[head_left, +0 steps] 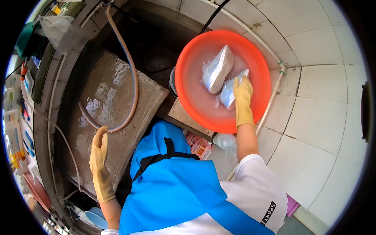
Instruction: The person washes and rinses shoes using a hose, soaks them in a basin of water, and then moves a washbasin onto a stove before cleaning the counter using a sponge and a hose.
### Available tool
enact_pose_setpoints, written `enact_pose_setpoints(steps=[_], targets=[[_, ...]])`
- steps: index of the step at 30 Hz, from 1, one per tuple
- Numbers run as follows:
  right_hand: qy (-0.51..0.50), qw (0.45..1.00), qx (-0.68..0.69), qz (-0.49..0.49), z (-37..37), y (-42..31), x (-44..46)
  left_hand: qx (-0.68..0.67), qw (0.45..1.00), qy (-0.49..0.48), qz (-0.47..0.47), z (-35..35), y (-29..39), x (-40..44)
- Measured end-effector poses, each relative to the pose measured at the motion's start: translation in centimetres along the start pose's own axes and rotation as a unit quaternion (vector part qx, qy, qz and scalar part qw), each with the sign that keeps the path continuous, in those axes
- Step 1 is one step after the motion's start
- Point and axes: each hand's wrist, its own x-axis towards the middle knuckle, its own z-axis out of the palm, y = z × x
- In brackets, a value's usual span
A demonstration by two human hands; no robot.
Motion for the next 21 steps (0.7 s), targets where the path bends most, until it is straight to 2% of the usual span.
enact_pose_setpoints(steps=[1,4,5,8,13,15,16,18,21], targets=[[0.075,0.993,0.057,-0.072,0.7,-0.9,-0.2,-0.002,1.000,0.003,-0.004,0.0,0.0,0.0],[0.036,0.985,0.107,-0.133,2.5,-4.5,0.2,0.010,1.000,-0.002,0.000,-0.3,0.1,0.0],[-0.002,0.987,0.085,-0.133,2.8,-5.7,0.5,0.017,1.000,0.001,0.001,-0.4,0.5,-0.2],[0.021,0.989,0.053,-0.136,6.4,-6.3,2.1,0.014,1.000,0.006,-0.001,-0.5,0.2,-0.5],[-0.011,0.987,0.045,-0.156,3.9,-9.5,1.8,0.018,1.000,-0.009,-0.024,-0.2,-1.6,-0.8],[-0.034,0.985,0.000,-0.168,3.2,-10.2,2.3,0.023,1.000,-0.006,-0.012,0.1,-1.2,-1.3],[-0.034,0.985,0.001,-0.168,2.5,-10.4,2.2,0.023,1.000,-0.005,-0.013,0.1,-1.5,-1.4],[-0.143,0.987,-0.064,-0.034,0.8,-11.0,2.5,0.054,0.998,-0.004,-0.025,0.0,-2.3,-1.4],[-0.171,0.985,-0.033,-0.014,0.8,-8.7,3.0,0.043,0.998,0.012,-0.043,-0.3,-1.9,-2.3]])
